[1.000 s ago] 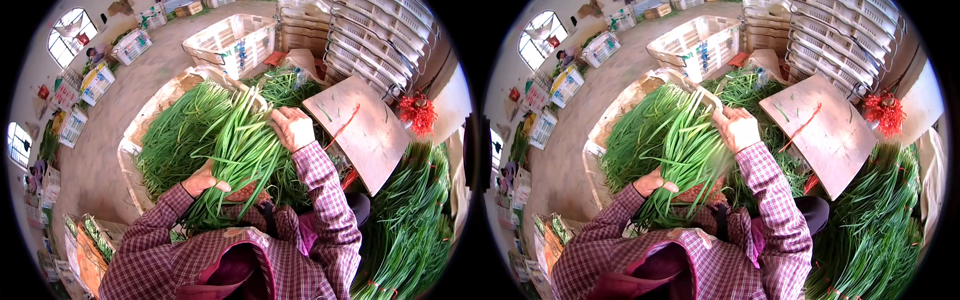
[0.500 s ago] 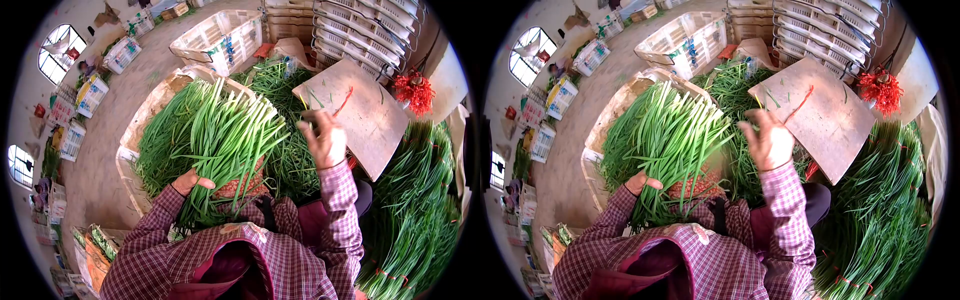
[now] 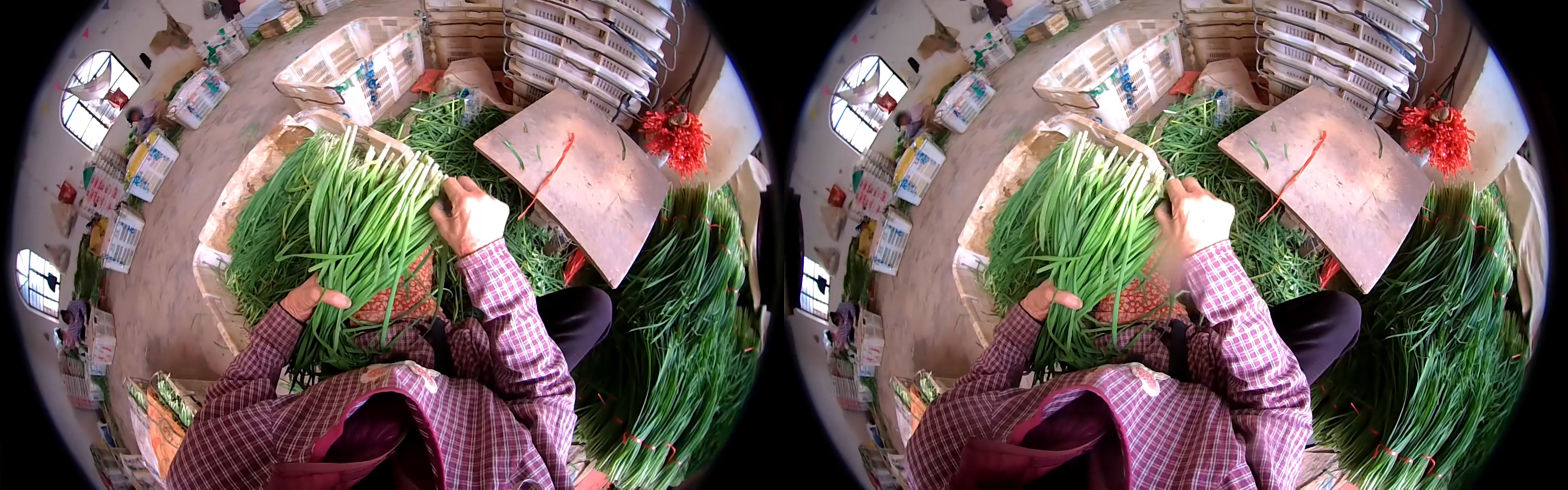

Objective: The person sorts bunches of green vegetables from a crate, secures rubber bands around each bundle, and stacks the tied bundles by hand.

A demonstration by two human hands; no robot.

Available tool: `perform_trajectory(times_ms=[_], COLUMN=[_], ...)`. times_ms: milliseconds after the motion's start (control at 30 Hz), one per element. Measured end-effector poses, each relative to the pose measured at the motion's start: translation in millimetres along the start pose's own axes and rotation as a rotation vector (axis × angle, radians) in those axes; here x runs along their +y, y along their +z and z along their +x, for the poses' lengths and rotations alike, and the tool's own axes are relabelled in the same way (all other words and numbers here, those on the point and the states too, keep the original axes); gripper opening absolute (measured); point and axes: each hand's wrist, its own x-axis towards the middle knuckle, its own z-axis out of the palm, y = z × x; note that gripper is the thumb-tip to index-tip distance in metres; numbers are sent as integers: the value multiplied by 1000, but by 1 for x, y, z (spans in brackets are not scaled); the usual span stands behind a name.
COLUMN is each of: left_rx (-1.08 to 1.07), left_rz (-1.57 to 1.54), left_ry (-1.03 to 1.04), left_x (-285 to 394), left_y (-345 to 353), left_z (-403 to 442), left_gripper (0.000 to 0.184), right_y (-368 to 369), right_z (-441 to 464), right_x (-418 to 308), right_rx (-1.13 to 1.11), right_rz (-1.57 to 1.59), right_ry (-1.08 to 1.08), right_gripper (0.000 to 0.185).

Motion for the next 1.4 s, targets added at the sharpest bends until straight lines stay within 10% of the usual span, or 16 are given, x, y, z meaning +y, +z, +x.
perform_trajectory(times_ms=[267, 467, 933, 1133, 1333, 1400], left_rx=[24, 33, -20, -119, -392, -332], left_rz=[-4, -7, 42, -242, -375, -447], left_ry=[8, 1, 45, -2, 20, -41], left_x=[-24, -20, -19, -19, -14, -23], left_y=[-17, -14, -20, -22, -20, -29], left_z=[-14, -12, -16, -17, -6, -7], left_gripper=[106, 112, 104, 61, 47, 53], right_y=[-50, -33, -3, -52, -13, -13], right_z=[19, -1, 26, 4, -17, -13], right_x=[97, 21, 72, 88, 14, 2], right_rx=[90, 164, 346, -46, -765, -905], right_rz=[-336, -8, -196, -207, 1237, 1203], right_ry=[317, -53, 109, 350, 280, 362], right_gripper=[18, 26, 11, 33, 108, 97])
